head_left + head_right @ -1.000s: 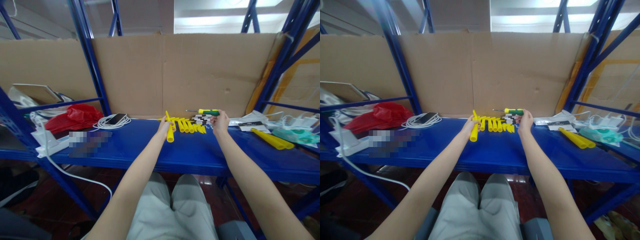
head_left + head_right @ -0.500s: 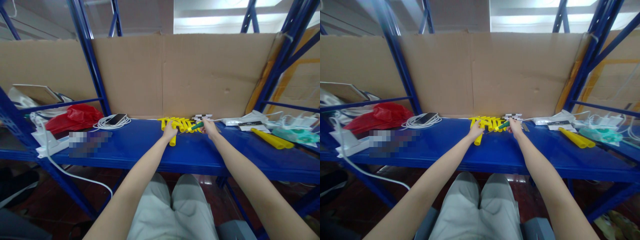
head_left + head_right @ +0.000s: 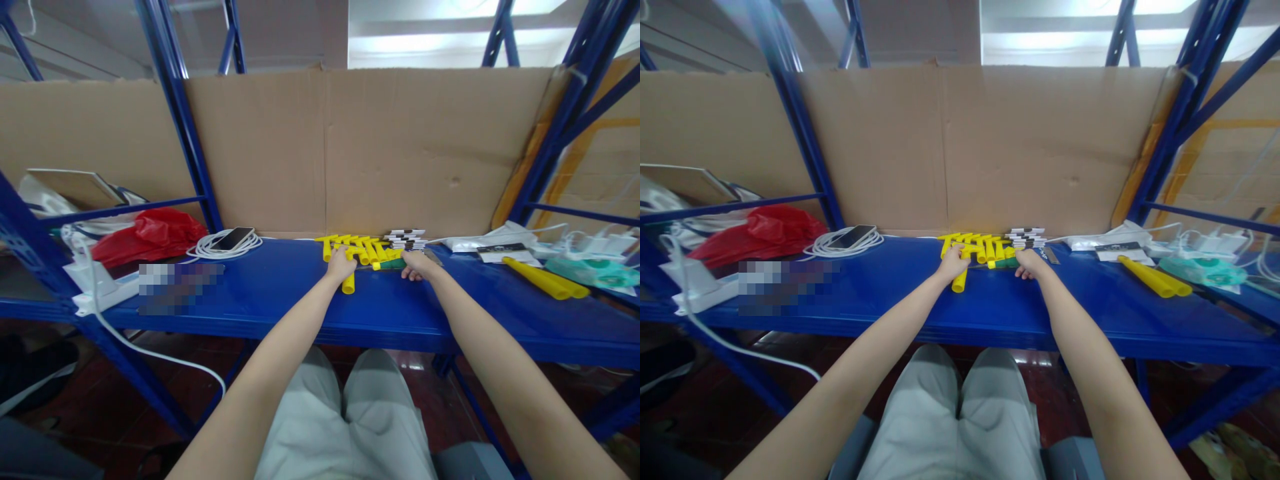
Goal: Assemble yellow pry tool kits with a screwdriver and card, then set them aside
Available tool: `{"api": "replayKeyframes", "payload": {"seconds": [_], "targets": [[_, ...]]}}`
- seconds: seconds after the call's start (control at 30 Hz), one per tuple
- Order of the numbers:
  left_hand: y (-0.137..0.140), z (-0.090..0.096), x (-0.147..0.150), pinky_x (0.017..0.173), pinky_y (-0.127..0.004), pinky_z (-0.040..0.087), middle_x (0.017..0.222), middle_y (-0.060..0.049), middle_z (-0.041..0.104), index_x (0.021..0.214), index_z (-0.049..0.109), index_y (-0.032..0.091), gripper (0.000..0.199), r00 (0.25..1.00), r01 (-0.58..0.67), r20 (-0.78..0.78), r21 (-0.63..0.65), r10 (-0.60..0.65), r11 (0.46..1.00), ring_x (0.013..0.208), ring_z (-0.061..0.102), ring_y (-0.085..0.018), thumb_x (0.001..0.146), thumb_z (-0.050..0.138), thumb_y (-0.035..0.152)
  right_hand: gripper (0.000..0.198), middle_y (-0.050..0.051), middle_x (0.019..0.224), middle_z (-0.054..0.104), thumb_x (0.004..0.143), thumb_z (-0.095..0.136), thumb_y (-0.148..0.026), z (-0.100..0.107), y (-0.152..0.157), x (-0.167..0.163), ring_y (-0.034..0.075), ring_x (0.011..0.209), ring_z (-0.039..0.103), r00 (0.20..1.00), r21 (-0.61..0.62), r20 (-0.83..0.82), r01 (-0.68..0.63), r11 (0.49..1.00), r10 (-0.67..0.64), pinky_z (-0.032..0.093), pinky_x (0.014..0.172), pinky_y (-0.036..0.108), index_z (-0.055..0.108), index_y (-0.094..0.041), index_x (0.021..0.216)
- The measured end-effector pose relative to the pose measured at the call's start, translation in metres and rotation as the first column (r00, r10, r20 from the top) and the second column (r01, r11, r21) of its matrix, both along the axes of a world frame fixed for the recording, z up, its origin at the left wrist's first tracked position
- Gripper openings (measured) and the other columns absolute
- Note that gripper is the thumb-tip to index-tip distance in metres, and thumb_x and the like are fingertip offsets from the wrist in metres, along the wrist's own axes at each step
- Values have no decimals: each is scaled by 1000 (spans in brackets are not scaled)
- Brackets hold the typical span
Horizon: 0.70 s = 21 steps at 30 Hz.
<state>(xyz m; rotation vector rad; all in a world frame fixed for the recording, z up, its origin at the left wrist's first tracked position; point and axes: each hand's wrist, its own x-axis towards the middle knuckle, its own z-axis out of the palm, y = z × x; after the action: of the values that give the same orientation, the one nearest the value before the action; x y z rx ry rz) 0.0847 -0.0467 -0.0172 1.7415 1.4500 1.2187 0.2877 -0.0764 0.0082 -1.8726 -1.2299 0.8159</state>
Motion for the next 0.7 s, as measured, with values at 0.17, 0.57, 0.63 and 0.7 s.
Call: {"api": "replayKeyframes", "payload": {"seconds": [0.17,0.57,0.63,0.7], "targets": [[-14,10,1,108,-32,38,127,-13,58,125,57,16,43,946,-87,-298,155,131,984,123,53,-24,82,56,17,33,3,39,55,92,41,-24,5,0,6,13,32,48,910,-18,410,-57,998,60,40,43,23,67,-10,78],[-29,19,1,104,-33,43,120,-9,63,117,65,20,36,908,-64,-386,262,165,963,115,58,-22,82,56,16,34,22,110,68,84,48,-24,9,10,26,31,106,65,743,172,638,118,978,-202,49,87,38,68,-11,108],[-30,20,2,104,-32,42,118,-9,63,116,66,19,34,906,-58,-390,268,163,962,115,58,-22,83,56,16,38,21,113,66,84,48,-25,7,23,35,30,108,63,756,226,607,134,965,-247,48,89,38,64,-10,116],[-33,21,3,104,-31,42,117,-10,64,115,66,17,33,905,-44,-395,277,156,960,115,58,-22,84,55,16,43,21,118,63,84,50,-24,7,37,43,29,111,60,780,282,570,111,953,-260,47,92,37,59,-9,123]]}}
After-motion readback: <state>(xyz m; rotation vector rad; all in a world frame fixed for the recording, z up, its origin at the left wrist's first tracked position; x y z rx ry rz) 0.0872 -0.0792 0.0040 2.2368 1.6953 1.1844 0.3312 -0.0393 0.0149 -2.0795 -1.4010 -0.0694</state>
